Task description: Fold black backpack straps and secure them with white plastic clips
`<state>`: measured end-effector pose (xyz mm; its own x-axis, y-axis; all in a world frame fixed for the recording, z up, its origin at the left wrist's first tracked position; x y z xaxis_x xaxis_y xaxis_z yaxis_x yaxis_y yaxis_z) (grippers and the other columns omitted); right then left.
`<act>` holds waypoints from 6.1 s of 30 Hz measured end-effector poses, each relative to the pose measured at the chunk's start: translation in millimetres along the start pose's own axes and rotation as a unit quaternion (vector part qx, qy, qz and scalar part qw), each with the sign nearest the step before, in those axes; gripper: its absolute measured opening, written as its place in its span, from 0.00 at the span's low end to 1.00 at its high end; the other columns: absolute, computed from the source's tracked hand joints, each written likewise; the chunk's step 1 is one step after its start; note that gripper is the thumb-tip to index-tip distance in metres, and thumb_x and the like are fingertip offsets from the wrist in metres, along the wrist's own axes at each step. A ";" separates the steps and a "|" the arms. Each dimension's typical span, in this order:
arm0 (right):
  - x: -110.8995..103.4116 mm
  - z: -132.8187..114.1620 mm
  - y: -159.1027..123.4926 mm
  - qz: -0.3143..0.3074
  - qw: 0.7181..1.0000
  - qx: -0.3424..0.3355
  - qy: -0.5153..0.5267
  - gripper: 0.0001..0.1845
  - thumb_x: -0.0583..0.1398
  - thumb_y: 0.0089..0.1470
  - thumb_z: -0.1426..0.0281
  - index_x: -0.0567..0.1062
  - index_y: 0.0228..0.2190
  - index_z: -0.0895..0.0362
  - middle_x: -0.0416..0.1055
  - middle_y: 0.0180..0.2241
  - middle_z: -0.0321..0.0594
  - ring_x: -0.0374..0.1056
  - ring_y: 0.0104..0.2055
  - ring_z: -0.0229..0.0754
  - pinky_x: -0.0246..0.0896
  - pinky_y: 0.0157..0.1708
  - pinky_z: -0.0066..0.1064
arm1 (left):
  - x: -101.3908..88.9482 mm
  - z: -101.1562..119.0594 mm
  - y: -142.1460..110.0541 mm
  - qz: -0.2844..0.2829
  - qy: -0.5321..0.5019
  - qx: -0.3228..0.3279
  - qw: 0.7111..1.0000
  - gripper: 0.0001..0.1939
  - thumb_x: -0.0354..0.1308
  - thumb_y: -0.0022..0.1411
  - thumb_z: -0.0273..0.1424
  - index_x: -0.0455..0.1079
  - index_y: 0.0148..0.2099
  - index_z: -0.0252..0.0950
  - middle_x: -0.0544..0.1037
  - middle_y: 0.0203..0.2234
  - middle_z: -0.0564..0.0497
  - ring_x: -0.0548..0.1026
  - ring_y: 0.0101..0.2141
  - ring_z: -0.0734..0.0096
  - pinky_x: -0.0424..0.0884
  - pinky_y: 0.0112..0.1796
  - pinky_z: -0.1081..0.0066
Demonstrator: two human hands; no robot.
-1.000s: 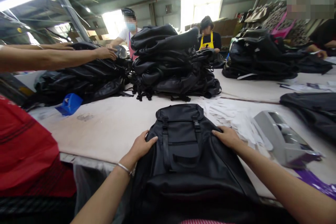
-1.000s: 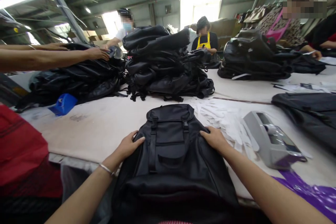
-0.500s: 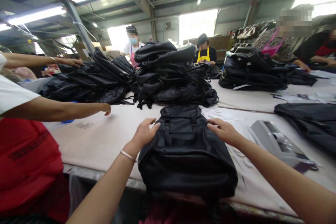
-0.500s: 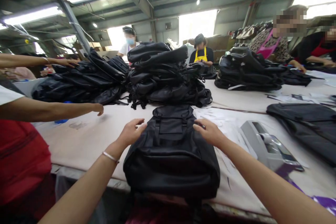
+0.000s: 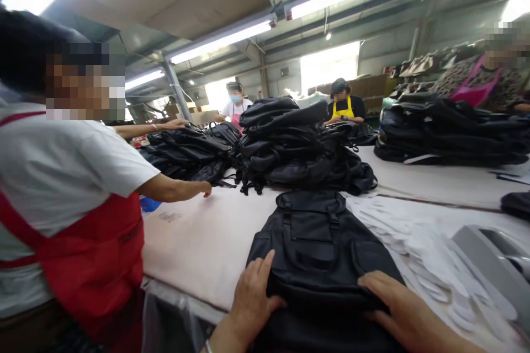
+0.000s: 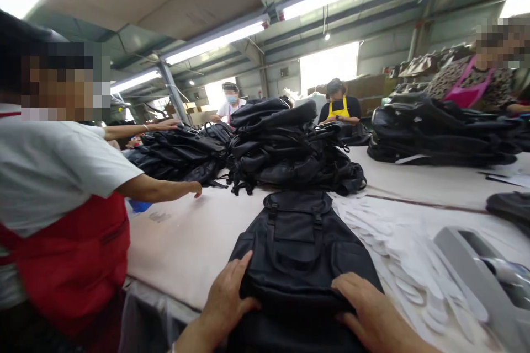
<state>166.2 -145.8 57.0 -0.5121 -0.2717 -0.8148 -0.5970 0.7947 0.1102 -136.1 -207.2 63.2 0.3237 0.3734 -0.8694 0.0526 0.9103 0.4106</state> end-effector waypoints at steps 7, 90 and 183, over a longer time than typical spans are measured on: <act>-7.4 26.0 -2.9 0.075 0.992 0.058 0.088 0.11 0.57 0.57 0.61 0.74 0.29 0.53 0.73 0.29 0.36 0.69 0.34 0.45 0.63 0.35 0.35 | -15.7 6.6 43.9 -0.039 -0.058 0.075 0.995 0.22 0.68 0.48 0.46 0.69 0.38 0.37 0.75 0.28 0.52 0.74 0.31 0.66 0.70 0.33 0.68; -16.0 4.0 -29.7 0.096 0.991 0.061 0.076 0.27 0.62 0.39 0.77 0.66 0.45 0.55 0.65 0.45 0.41 0.63 0.47 0.46 0.61 0.49 0.39 | -2.4 -51.5 17.6 -0.031 0.006 0.140 0.990 0.18 0.61 0.58 0.38 0.66 0.48 0.37 0.78 0.38 0.48 0.77 0.39 0.62 0.74 0.41 0.65; 43.9 -4.2 -5.0 0.002 0.974 -0.097 -0.203 0.27 0.52 0.62 0.58 0.61 0.61 0.47 0.58 0.63 0.41 0.51 0.65 0.53 0.47 0.60 0.55 | -1.3 -13.2 -21.5 0.071 0.040 0.242 0.967 0.15 0.48 0.64 0.20 0.70 0.50 0.33 0.78 0.47 0.43 0.74 0.50 0.64 0.75 0.50 0.60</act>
<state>144.1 -164.0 23.1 -0.2518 -0.0010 -0.9678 -0.7208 0.6674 0.1869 -150.1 -224.9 51.9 0.2869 0.5181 -0.8058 0.4553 0.6663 0.5906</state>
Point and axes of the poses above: each hand's wrist, its own y-axis towards the middle knuckle, its own x-axis out of the palm, z = x × y, the point moved 7 cm from there along y, towards the middle knuckle
